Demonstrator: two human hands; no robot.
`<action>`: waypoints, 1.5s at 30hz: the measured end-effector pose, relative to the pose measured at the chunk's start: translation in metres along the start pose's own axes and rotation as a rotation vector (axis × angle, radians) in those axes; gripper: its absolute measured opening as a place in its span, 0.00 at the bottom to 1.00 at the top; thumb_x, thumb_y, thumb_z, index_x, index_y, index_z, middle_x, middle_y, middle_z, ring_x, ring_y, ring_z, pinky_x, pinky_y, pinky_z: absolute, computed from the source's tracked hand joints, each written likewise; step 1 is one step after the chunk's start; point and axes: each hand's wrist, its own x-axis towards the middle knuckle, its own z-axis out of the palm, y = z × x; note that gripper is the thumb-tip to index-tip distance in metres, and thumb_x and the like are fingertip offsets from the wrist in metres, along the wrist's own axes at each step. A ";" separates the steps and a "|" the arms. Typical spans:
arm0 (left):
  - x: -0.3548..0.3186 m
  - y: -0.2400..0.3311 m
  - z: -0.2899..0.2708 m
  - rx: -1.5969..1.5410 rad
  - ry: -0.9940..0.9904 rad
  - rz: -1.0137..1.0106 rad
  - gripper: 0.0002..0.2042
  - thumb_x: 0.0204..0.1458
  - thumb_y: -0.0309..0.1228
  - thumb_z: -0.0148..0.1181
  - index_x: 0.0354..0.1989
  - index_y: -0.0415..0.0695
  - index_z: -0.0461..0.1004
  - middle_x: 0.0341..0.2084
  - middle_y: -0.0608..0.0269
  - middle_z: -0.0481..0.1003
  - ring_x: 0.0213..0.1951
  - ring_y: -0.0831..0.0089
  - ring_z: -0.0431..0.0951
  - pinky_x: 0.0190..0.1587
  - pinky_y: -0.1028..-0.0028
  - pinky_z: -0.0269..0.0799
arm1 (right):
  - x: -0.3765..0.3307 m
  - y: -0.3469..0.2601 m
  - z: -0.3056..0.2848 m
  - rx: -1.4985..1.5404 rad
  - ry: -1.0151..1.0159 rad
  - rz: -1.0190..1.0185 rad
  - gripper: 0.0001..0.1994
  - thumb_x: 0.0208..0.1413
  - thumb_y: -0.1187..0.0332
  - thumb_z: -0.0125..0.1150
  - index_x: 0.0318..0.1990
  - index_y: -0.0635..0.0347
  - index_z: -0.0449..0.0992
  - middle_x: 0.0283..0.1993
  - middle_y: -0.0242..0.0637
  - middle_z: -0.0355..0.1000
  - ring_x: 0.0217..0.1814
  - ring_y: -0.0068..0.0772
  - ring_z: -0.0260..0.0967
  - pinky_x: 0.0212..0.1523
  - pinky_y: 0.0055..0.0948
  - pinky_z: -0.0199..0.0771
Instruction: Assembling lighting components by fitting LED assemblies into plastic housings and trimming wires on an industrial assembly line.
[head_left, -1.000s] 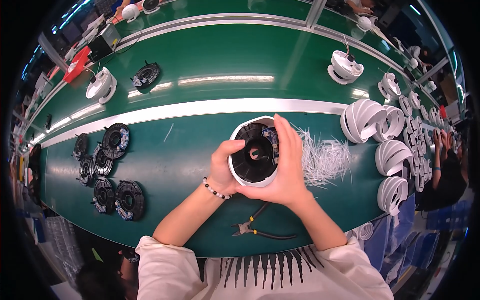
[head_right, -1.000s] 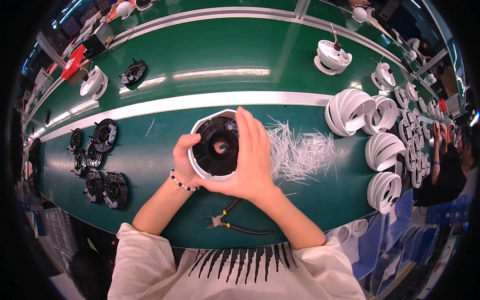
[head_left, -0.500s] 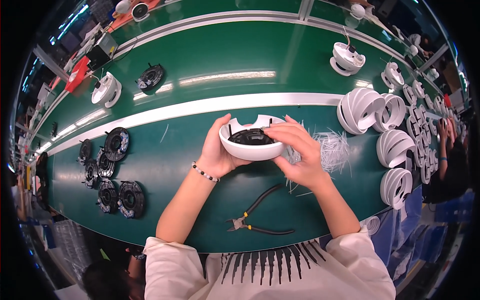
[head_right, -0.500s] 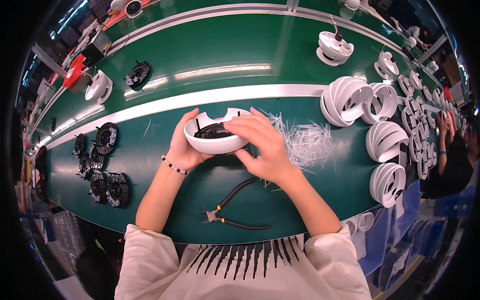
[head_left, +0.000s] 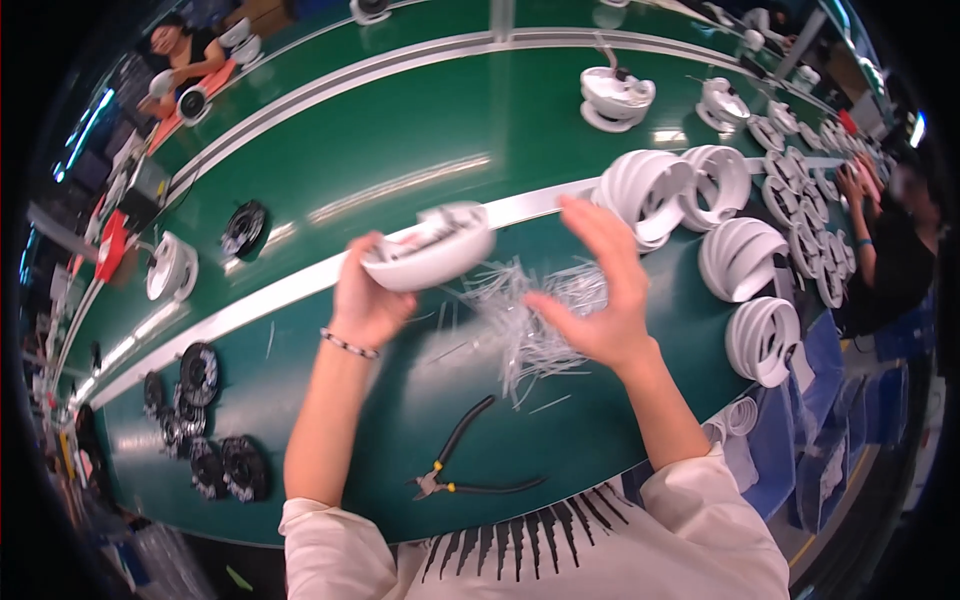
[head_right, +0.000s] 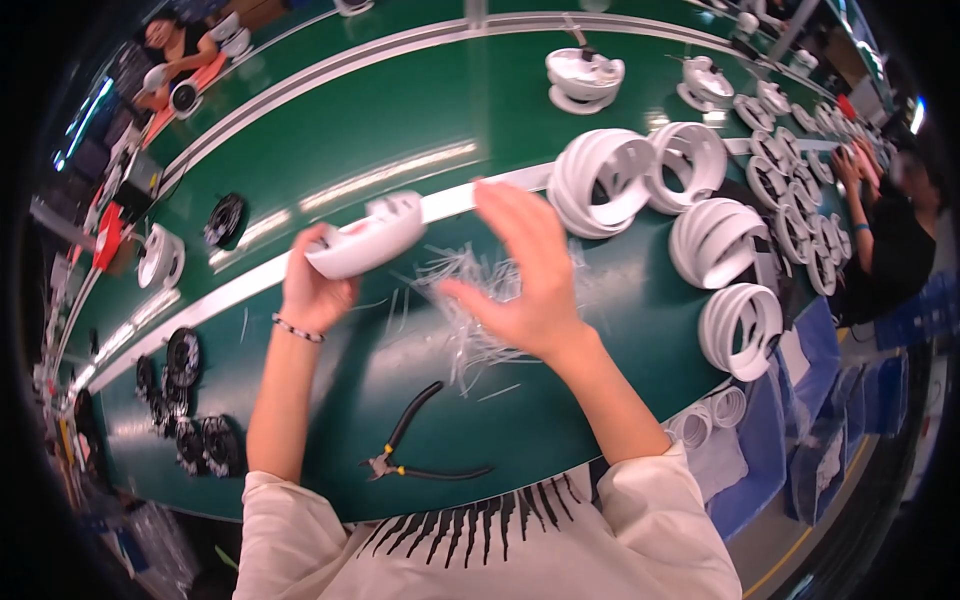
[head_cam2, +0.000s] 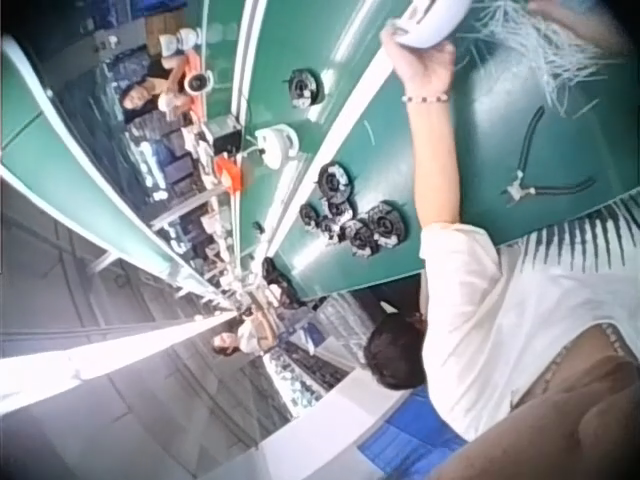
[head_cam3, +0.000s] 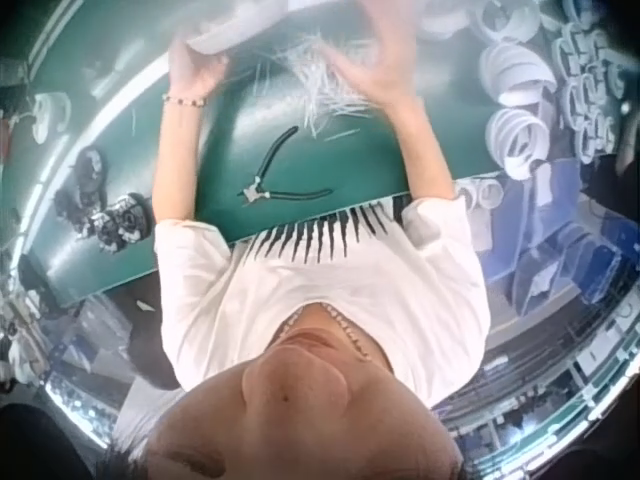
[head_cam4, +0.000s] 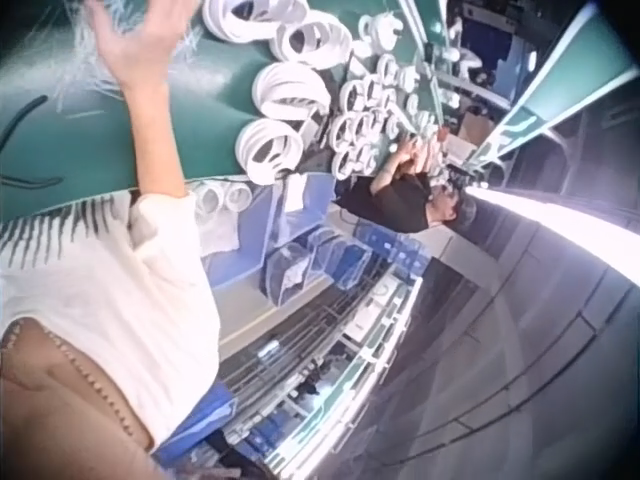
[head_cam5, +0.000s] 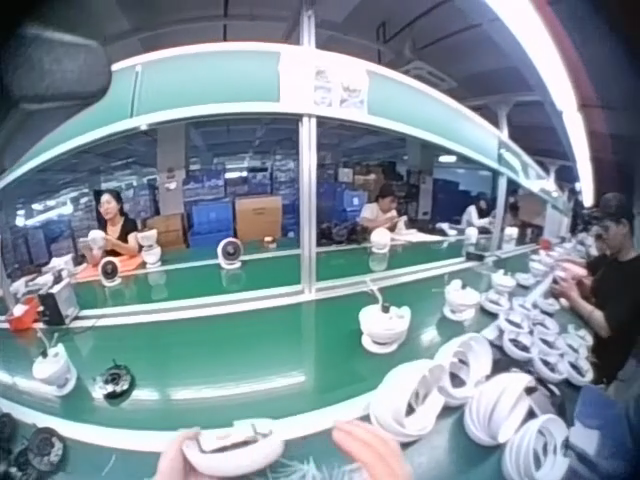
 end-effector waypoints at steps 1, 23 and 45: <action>0.010 0.013 -0.010 0.173 -0.037 0.190 0.22 0.49 0.45 0.39 0.45 0.39 0.62 0.30 0.55 0.72 0.25 0.68 0.75 0.19 0.76 0.74 | 0.000 0.016 -0.003 -0.091 0.090 0.018 0.28 0.29 0.72 0.67 0.44 0.64 0.67 0.47 0.44 0.66 0.49 0.42 0.61 0.51 0.33 0.58; 0.074 0.234 -0.149 2.051 1.059 0.409 0.24 0.41 0.37 0.57 0.48 0.44 0.63 0.45 0.56 0.68 0.50 0.60 0.64 0.50 0.65 0.63 | -0.043 -0.058 -0.036 -0.261 -0.400 -0.051 0.07 0.35 0.74 0.56 0.26 0.63 0.69 0.23 0.38 0.67 0.22 0.40 0.67 0.23 0.34 0.67; -0.061 0.035 -0.062 0.409 0.222 0.870 0.16 0.48 0.18 0.46 0.46 0.37 0.55 0.40 0.56 0.67 0.38 0.71 0.72 0.37 0.73 0.74 | -0.056 -0.110 0.080 -0.026 -1.220 0.016 0.53 0.22 0.53 0.71 0.58 0.63 0.46 0.60 0.57 0.38 0.60 0.63 0.37 0.52 0.66 0.38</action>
